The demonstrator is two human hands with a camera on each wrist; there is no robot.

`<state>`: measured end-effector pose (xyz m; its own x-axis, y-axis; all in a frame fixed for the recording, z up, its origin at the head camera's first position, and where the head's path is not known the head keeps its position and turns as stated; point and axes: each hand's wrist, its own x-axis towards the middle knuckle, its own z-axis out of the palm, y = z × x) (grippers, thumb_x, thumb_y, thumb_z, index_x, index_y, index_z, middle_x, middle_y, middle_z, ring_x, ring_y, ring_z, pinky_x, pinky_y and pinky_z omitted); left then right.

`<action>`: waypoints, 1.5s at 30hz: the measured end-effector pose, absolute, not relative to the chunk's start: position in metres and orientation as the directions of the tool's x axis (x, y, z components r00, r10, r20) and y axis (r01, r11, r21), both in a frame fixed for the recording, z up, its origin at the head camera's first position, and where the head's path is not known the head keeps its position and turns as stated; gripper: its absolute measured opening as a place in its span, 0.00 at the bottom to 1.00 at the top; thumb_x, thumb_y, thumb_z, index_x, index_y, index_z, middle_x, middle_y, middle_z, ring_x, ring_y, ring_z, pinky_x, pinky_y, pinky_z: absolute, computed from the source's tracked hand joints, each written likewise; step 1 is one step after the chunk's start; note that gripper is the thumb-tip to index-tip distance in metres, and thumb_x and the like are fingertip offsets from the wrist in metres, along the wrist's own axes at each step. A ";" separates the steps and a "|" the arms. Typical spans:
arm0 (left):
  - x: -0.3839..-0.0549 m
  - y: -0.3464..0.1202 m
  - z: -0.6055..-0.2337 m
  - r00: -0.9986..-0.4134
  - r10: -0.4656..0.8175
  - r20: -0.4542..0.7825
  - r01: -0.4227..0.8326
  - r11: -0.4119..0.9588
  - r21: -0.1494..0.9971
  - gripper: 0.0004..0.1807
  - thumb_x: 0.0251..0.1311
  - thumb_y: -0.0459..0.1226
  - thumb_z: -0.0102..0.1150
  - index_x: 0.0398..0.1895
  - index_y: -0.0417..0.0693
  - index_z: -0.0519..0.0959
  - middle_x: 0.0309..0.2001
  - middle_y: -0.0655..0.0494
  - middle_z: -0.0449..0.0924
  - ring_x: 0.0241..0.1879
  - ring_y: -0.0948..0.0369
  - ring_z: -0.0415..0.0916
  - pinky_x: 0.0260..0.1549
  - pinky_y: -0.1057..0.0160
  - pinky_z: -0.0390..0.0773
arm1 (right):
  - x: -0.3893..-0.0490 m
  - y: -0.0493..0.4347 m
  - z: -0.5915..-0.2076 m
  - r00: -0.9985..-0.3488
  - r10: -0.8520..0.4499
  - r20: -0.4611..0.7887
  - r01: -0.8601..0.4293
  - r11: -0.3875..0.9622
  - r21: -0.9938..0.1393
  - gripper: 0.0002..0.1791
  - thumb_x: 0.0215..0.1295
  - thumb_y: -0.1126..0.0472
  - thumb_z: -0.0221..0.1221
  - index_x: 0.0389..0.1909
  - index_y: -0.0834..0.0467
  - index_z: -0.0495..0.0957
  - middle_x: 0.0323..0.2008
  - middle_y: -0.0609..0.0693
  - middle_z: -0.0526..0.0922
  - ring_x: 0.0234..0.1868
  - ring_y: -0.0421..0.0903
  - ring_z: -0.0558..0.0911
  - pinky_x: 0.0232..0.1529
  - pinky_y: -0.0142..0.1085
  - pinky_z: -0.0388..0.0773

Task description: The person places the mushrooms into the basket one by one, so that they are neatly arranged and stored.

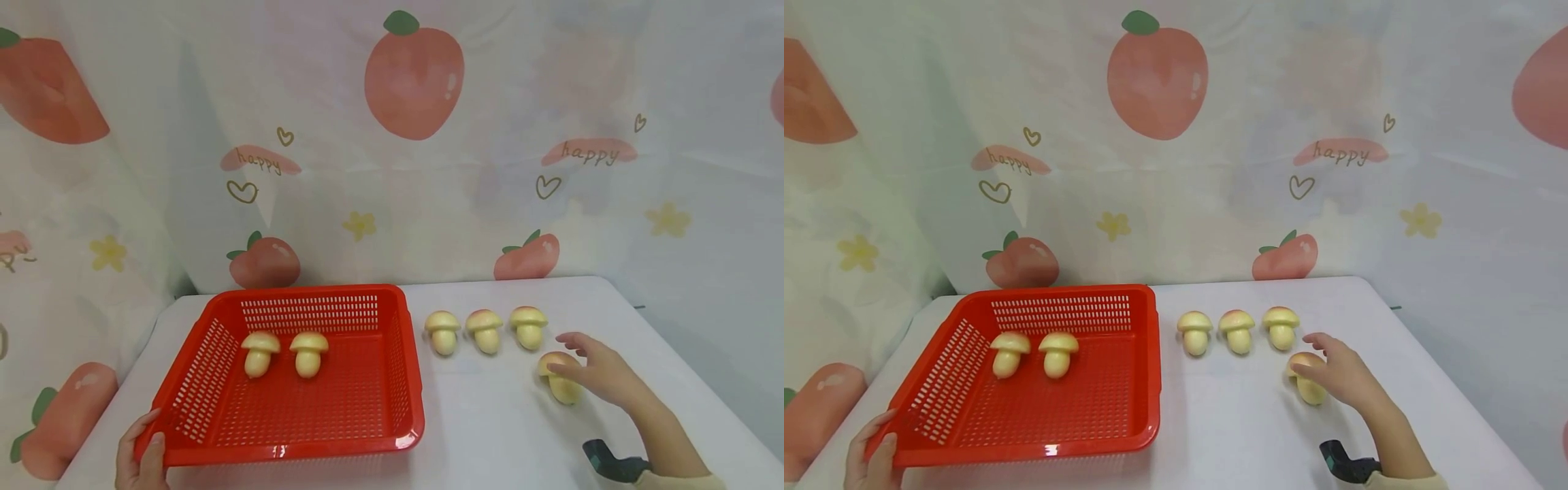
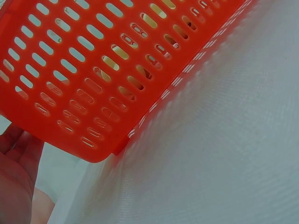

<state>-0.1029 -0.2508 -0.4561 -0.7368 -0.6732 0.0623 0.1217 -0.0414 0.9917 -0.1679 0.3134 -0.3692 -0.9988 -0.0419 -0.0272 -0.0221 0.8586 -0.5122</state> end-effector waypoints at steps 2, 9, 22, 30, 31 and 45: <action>-0.106 -0.256 -0.465 -0.737 -0.670 0.084 0.147 -0.037 0.988 0.20 0.67 0.40 0.46 0.61 0.51 0.65 0.56 0.52 0.64 0.45 0.63 0.66 0.30 0.81 0.72 | -0.168 0.313 -0.372 -0.999 -0.037 -0.026 -0.019 0.860 -0.509 0.35 0.54 0.49 0.63 0.53 0.70 0.66 0.50 0.72 0.70 0.49 0.69 0.68 0.40 0.57 0.73; -0.113 -0.269 -0.487 -0.733 -0.673 0.102 0.173 -0.039 0.984 0.20 0.67 0.40 0.46 0.62 0.52 0.66 0.57 0.54 0.65 0.47 0.63 0.67 0.30 0.80 0.72 | -0.171 0.310 -0.381 -1.000 -0.025 0.007 -0.026 0.869 -0.495 0.35 0.48 0.53 0.68 0.51 0.71 0.68 0.48 0.72 0.71 0.47 0.67 0.70 0.43 0.59 0.70; -0.126 -0.282 -0.514 -0.686 -0.725 0.070 0.116 -0.013 0.993 0.21 0.65 0.45 0.48 0.61 0.57 0.68 0.59 0.54 0.66 0.51 0.57 0.66 0.32 0.80 0.73 | -0.177 0.309 -0.406 -0.996 -0.006 0.090 -0.050 0.867 -0.495 0.30 0.46 0.61 0.68 0.48 0.73 0.70 0.45 0.70 0.72 0.47 0.66 0.70 0.45 0.59 0.66; -0.127 -0.284 -0.516 -0.689 -0.718 0.096 0.119 0.020 0.993 0.22 0.65 0.46 0.49 0.61 0.57 0.67 0.59 0.55 0.66 0.51 0.57 0.67 0.33 0.79 0.72 | -0.179 0.305 -0.417 -0.986 -0.026 0.166 -0.103 0.872 -0.478 0.29 0.43 0.67 0.67 0.47 0.74 0.70 0.44 0.72 0.72 0.46 0.67 0.71 0.45 0.58 0.67; -0.127 -0.284 -0.516 -0.687 -0.721 0.091 0.116 0.015 0.993 0.22 0.64 0.46 0.49 0.61 0.57 0.67 0.59 0.55 0.66 0.51 0.57 0.66 0.33 0.79 0.72 | -0.179 0.305 -0.418 -0.984 -0.028 0.174 -0.109 0.871 -0.479 0.29 0.43 0.67 0.67 0.47 0.74 0.70 0.44 0.71 0.72 0.46 0.67 0.71 0.44 0.58 0.67; -0.124 -0.286 -0.520 -0.683 -0.727 0.070 0.107 -0.005 0.994 0.21 0.64 0.47 0.49 0.61 0.58 0.68 0.59 0.55 0.66 0.52 0.55 0.66 0.33 0.78 0.73 | -0.183 0.304 -0.428 -0.968 -0.065 0.244 -0.174 0.870 -0.462 0.26 0.40 0.71 0.65 0.44 0.75 0.70 0.41 0.70 0.73 0.42 0.65 0.73 0.42 0.56 0.69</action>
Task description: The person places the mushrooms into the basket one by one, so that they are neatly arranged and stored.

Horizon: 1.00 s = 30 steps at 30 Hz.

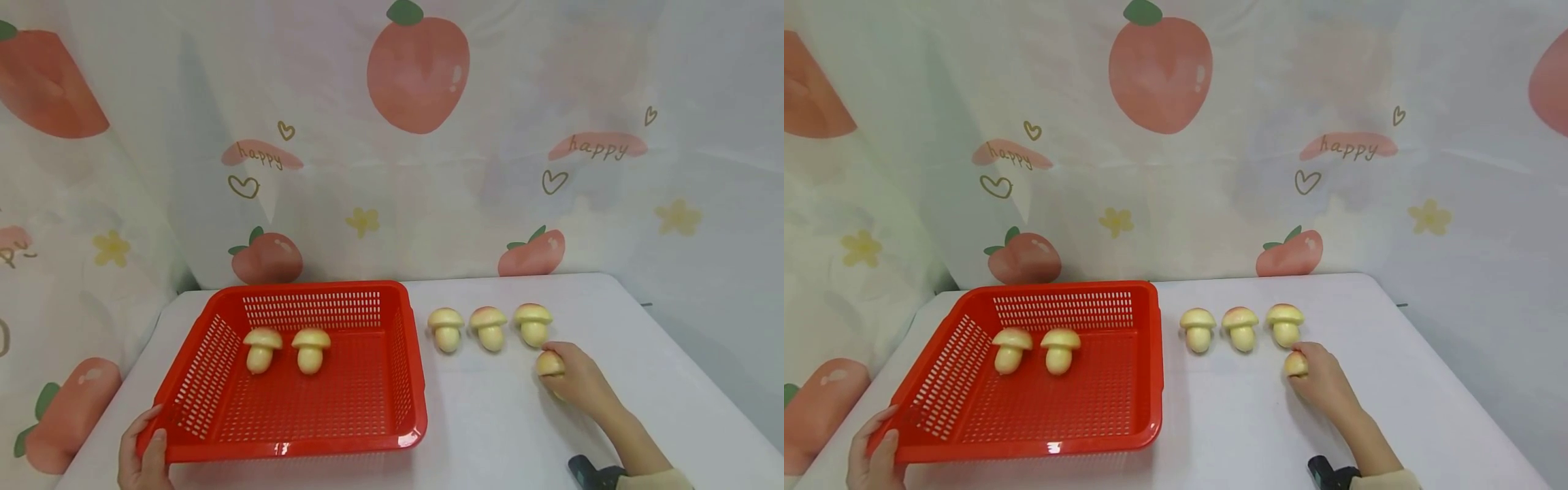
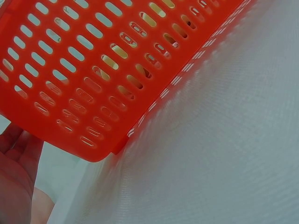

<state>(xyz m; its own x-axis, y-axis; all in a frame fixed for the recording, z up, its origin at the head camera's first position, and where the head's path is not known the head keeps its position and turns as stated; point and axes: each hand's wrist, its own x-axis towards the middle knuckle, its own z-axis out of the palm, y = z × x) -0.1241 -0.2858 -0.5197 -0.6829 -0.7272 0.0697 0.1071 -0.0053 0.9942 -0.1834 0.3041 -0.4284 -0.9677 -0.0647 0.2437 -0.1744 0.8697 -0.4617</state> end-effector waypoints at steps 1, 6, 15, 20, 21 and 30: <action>-0.124 -0.286 -0.520 -0.683 -0.728 0.067 0.104 -0.006 0.995 0.22 0.64 0.47 0.49 0.61 0.58 0.68 0.59 0.55 0.66 0.52 0.55 0.66 0.33 0.78 0.73 | -0.183 0.304 -0.428 -0.969 -0.062 0.237 -0.169 0.870 -0.463 0.26 0.40 0.71 0.65 0.44 0.75 0.70 0.41 0.70 0.73 0.42 0.64 0.74 0.41 0.55 0.69; -0.120 -0.280 -0.506 -0.687 -0.724 0.065 0.122 -0.026 0.992 0.21 0.65 0.43 0.48 0.61 0.55 0.68 0.58 0.53 0.66 0.50 0.58 0.67 0.31 0.79 0.74 | -0.185 0.303 -0.426 -0.982 -0.035 0.183 -0.120 0.872 -0.475 0.26 0.42 0.72 0.64 0.46 0.75 0.69 0.41 0.69 0.73 0.39 0.60 0.73 0.38 0.53 0.69; -0.121 -0.284 -0.512 -0.706 -0.707 0.043 0.083 -0.022 0.996 0.20 0.67 0.43 0.46 0.62 0.57 0.66 0.60 0.54 0.65 0.50 0.59 0.66 0.30 0.79 0.73 | -0.185 0.305 -0.427 -0.984 -0.032 0.175 -0.115 0.864 -0.489 0.26 0.43 0.72 0.63 0.45 0.75 0.68 0.40 0.69 0.72 0.37 0.59 0.72 0.36 0.51 0.69; -0.126 -0.291 -0.526 -0.697 -0.716 0.044 0.069 -0.006 0.998 0.20 0.67 0.44 0.45 0.62 0.59 0.67 0.60 0.54 0.65 0.51 0.56 0.66 0.31 0.78 0.73 | -0.186 0.306 -0.428 -0.987 -0.025 0.161 -0.102 0.863 -0.494 0.26 0.43 0.71 0.63 0.46 0.75 0.68 0.40 0.69 0.72 0.37 0.59 0.72 0.36 0.51 0.69; -0.126 -0.292 -0.527 -0.697 -0.715 0.049 0.075 -0.005 0.997 0.20 0.66 0.44 0.46 0.61 0.59 0.67 0.60 0.54 0.65 0.51 0.56 0.67 0.31 0.78 0.74 | -0.186 0.306 -0.428 -0.987 -0.023 0.158 -0.100 0.863 -0.495 0.26 0.44 0.71 0.63 0.46 0.75 0.68 0.40 0.69 0.72 0.37 0.59 0.72 0.36 0.51 0.69; -0.125 -0.288 -0.520 -0.691 -0.720 0.064 0.098 -0.005 0.995 0.21 0.65 0.45 0.47 0.61 0.58 0.67 0.60 0.54 0.66 0.51 0.56 0.67 0.31 0.78 0.73 | -0.187 0.307 -0.428 -0.991 -0.002 0.131 -0.068 0.862 -0.502 0.26 0.45 0.69 0.62 0.46 0.75 0.68 0.38 0.66 0.72 0.34 0.55 0.71 0.33 0.47 0.68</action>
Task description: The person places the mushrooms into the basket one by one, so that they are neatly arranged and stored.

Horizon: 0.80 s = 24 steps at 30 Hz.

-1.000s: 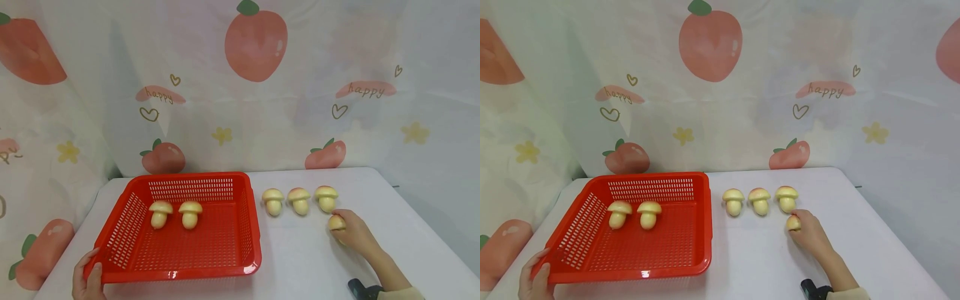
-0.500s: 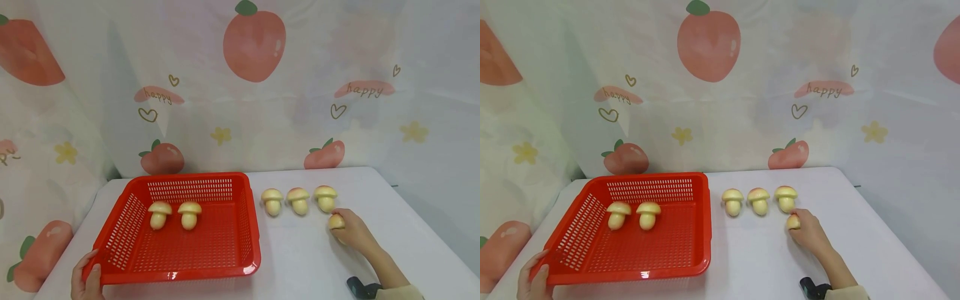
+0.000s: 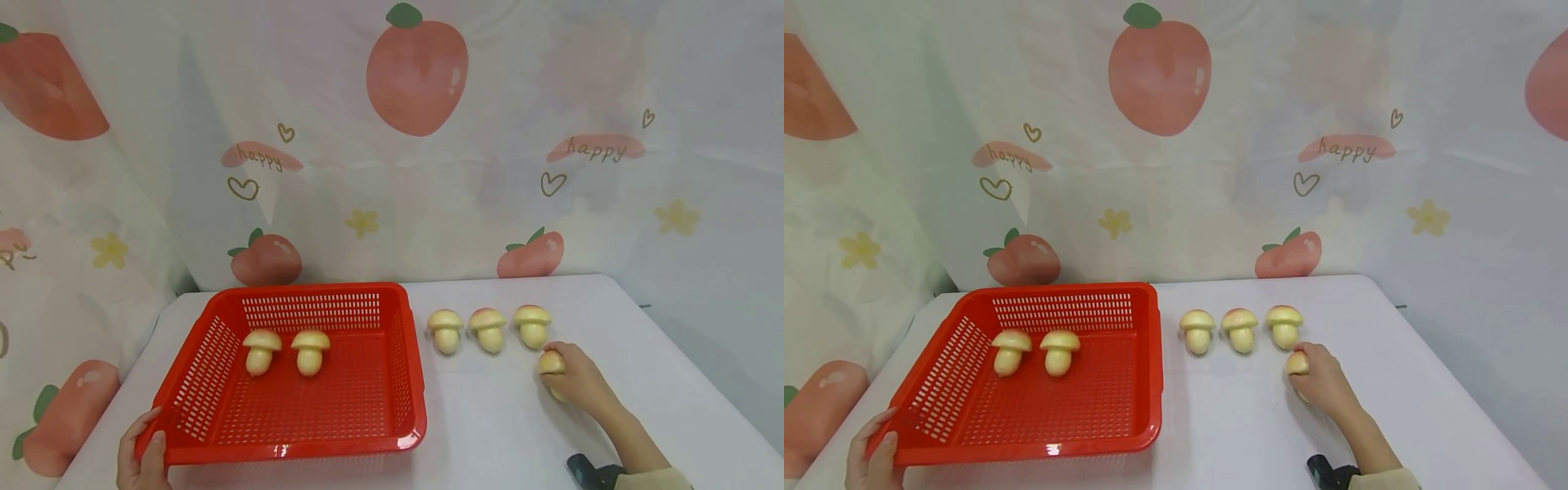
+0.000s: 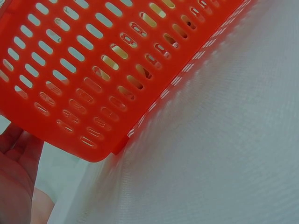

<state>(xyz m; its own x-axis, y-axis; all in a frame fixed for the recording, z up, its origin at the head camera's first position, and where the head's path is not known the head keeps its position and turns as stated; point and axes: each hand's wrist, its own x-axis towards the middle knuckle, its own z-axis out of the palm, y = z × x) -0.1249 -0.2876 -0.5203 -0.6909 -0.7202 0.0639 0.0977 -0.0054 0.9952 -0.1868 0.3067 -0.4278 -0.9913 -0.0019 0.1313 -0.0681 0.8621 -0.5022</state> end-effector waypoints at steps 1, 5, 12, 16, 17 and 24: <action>-0.124 -0.285 -0.516 -0.688 -0.723 0.060 0.102 -0.014 0.995 0.21 0.65 0.45 0.47 0.61 0.57 0.67 0.59 0.53 0.66 0.51 0.57 0.67 0.31 0.79 0.73 | -0.187 0.307 -0.427 -0.991 -0.002 0.132 -0.068 0.862 -0.502 0.25 0.46 0.68 0.62 0.46 0.74 0.68 0.38 0.65 0.72 0.34 0.55 0.71 0.32 0.47 0.68; -0.116 -0.270 -0.492 -0.698 -0.713 0.066 0.130 -0.036 0.991 0.21 0.65 0.44 0.49 0.61 0.53 0.67 0.59 0.53 0.65 0.49 0.59 0.67 0.32 0.80 0.72 | -0.187 0.308 -0.425 -0.992 -0.002 0.129 -0.066 0.863 -0.501 0.25 0.46 0.67 0.62 0.46 0.74 0.68 0.37 0.64 0.72 0.34 0.55 0.71 0.32 0.46 0.68; -0.105 -0.253 -0.463 -0.720 -0.690 0.074 0.158 -0.059 0.986 0.20 0.66 0.40 0.47 0.61 0.50 0.66 0.55 0.52 0.65 0.45 0.63 0.66 0.30 0.81 0.72 | -0.188 0.308 -0.416 -0.997 0.010 0.081 -0.032 0.866 -0.500 0.25 0.47 0.66 0.62 0.47 0.71 0.68 0.39 0.65 0.72 0.35 0.55 0.71 0.32 0.46 0.69; -0.111 -0.267 -0.485 -0.717 -0.694 0.068 0.132 -0.039 0.991 0.20 0.66 0.42 0.47 0.61 0.53 0.66 0.57 0.52 0.65 0.47 0.62 0.67 0.30 0.80 0.72 | -0.184 0.303 -0.400 -0.995 0.014 0.096 -0.038 0.848 -0.528 0.26 0.52 0.64 0.62 0.50 0.70 0.67 0.43 0.67 0.71 0.36 0.56 0.71 0.32 0.45 0.70; -0.114 -0.271 -0.491 -0.712 -0.700 0.059 0.123 -0.041 0.992 0.20 0.66 0.42 0.47 0.61 0.54 0.67 0.58 0.53 0.65 0.48 0.61 0.66 0.30 0.80 0.72 | -0.183 0.301 -0.395 -0.995 0.017 0.102 -0.042 0.839 -0.543 0.26 0.53 0.63 0.62 0.51 0.69 0.67 0.43 0.67 0.71 0.37 0.56 0.71 0.31 0.44 0.70; -0.125 -0.285 -0.519 -0.686 -0.725 0.066 0.104 -0.007 0.995 0.21 0.65 0.47 0.49 0.61 0.58 0.68 0.59 0.55 0.67 0.51 0.58 0.67 0.32 0.79 0.73 | -0.172 0.286 -0.368 -0.991 0.047 0.125 -0.047 0.753 -0.656 0.29 0.58 0.57 0.62 0.56 0.66 0.64 0.50 0.67 0.69 0.41 0.57 0.70 0.33 0.40 0.70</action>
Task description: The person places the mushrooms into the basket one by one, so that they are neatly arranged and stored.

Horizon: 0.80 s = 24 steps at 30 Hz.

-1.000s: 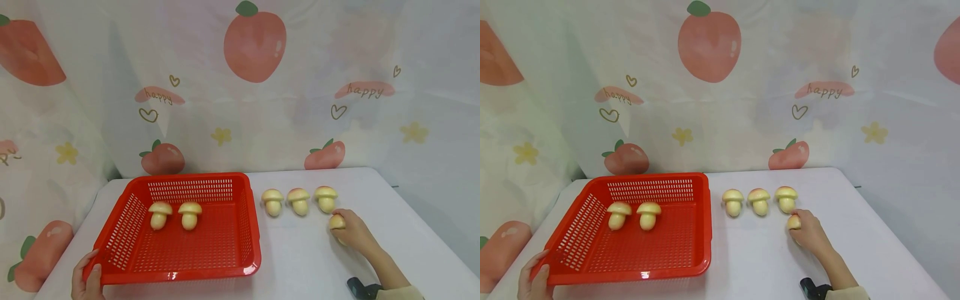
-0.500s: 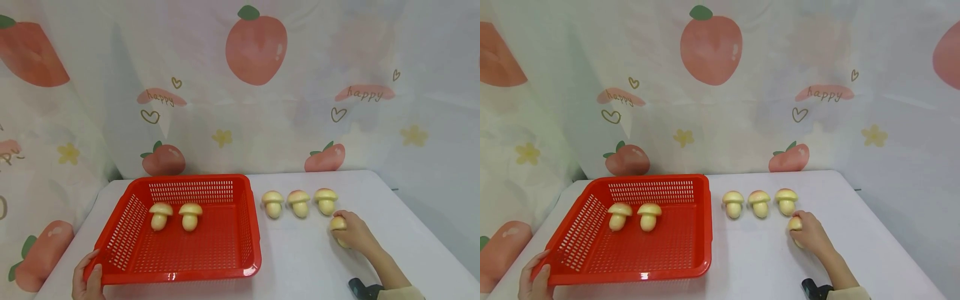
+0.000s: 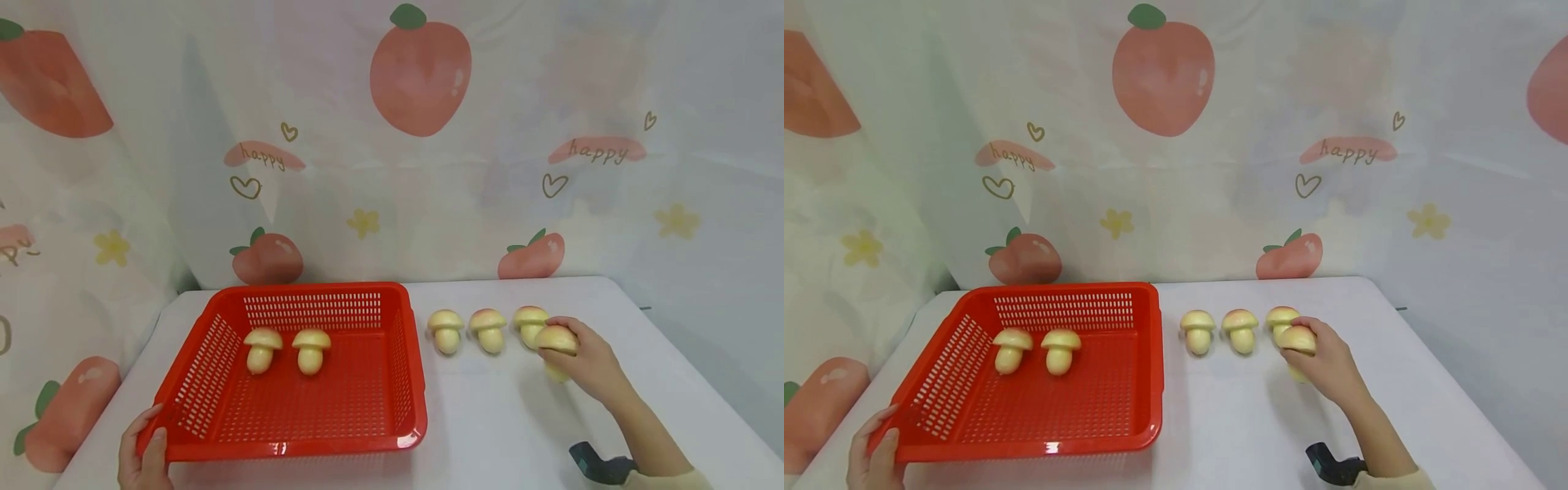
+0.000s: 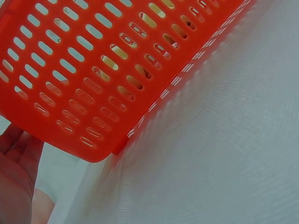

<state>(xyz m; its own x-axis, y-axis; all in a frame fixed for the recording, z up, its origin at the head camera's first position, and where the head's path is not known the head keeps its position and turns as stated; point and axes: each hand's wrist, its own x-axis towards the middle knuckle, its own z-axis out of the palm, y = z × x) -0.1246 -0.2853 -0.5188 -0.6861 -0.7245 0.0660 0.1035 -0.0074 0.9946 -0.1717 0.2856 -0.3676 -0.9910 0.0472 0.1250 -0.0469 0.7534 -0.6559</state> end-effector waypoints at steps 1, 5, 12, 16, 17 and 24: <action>-0.125 -0.285 -0.519 -0.686 -0.724 0.071 0.110 -0.007 0.994 0.21 0.65 0.47 0.49 0.61 0.57 0.68 0.59 0.55 0.67 0.51 0.57 0.67 0.32 0.79 0.73 | -0.171 0.284 -0.365 -0.991 0.051 0.126 -0.046 0.744 -0.667 0.29 0.58 0.56 0.62 0.57 0.65 0.64 0.50 0.67 0.69 0.42 0.57 0.70 0.33 0.40 0.70; -0.126 -0.284 -0.518 -0.683 -0.725 0.083 0.120 0.001 0.993 0.21 0.65 0.46 0.49 0.61 0.57 0.68 0.58 0.54 0.67 0.50 0.58 0.68 0.32 0.79 0.73 | -0.168 0.278 -0.360 -0.989 0.058 0.137 -0.053 0.725 -0.687 0.30 0.58 0.56 0.62 0.57 0.64 0.64 0.51 0.67 0.69 0.43 0.57 0.70 0.33 0.39 0.69; -0.127 -0.286 -0.519 -0.685 -0.721 0.103 0.135 0.013 0.991 0.21 0.66 0.45 0.48 0.61 0.55 0.68 0.58 0.52 0.67 0.50 0.58 0.68 0.31 0.79 0.73 | -0.166 0.272 -0.352 -0.975 0.067 0.214 -0.112 0.681 -0.724 0.29 0.57 0.55 0.63 0.57 0.61 0.67 0.50 0.61 0.70 0.40 0.49 0.68 0.30 0.35 0.70; -0.128 -0.288 -0.522 -0.681 -0.725 0.100 0.131 0.014 0.991 0.22 0.65 0.46 0.49 0.61 0.55 0.68 0.58 0.53 0.67 0.50 0.57 0.68 0.32 0.79 0.73 | -0.165 0.266 -0.348 -0.971 0.059 0.232 -0.139 0.647 -0.749 0.29 0.56 0.55 0.64 0.57 0.60 0.68 0.49 0.57 0.70 0.38 0.45 0.68 0.30 0.33 0.70; -0.128 -0.287 -0.522 -0.681 -0.726 0.100 0.132 0.013 0.991 0.22 0.65 0.46 0.49 0.61 0.55 0.68 0.58 0.53 0.67 0.50 0.57 0.68 0.32 0.79 0.73 | -0.165 0.265 -0.347 -0.971 0.059 0.231 -0.141 0.638 -0.757 0.29 0.56 0.55 0.64 0.57 0.60 0.68 0.49 0.56 0.70 0.38 0.45 0.68 0.30 0.33 0.71; -0.126 -0.285 -0.519 -0.681 -0.726 0.097 0.131 0.009 0.991 0.20 0.66 0.44 0.48 0.61 0.56 0.68 0.58 0.53 0.67 0.50 0.59 0.68 0.31 0.80 0.73 | -0.166 0.253 -0.344 -0.974 0.045 0.222 -0.156 0.578 -0.801 0.28 0.57 0.57 0.63 0.57 0.61 0.67 0.48 0.54 0.70 0.39 0.44 0.69 0.31 0.33 0.73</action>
<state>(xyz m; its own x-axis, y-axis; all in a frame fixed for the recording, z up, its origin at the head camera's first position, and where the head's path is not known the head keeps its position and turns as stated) -0.1262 -0.2850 -0.5189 -0.6808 -0.7260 0.0968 0.1314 0.0089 0.9913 -0.1661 0.2532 -0.3443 -0.9740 0.0452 0.2221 -0.1558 0.5779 -0.8011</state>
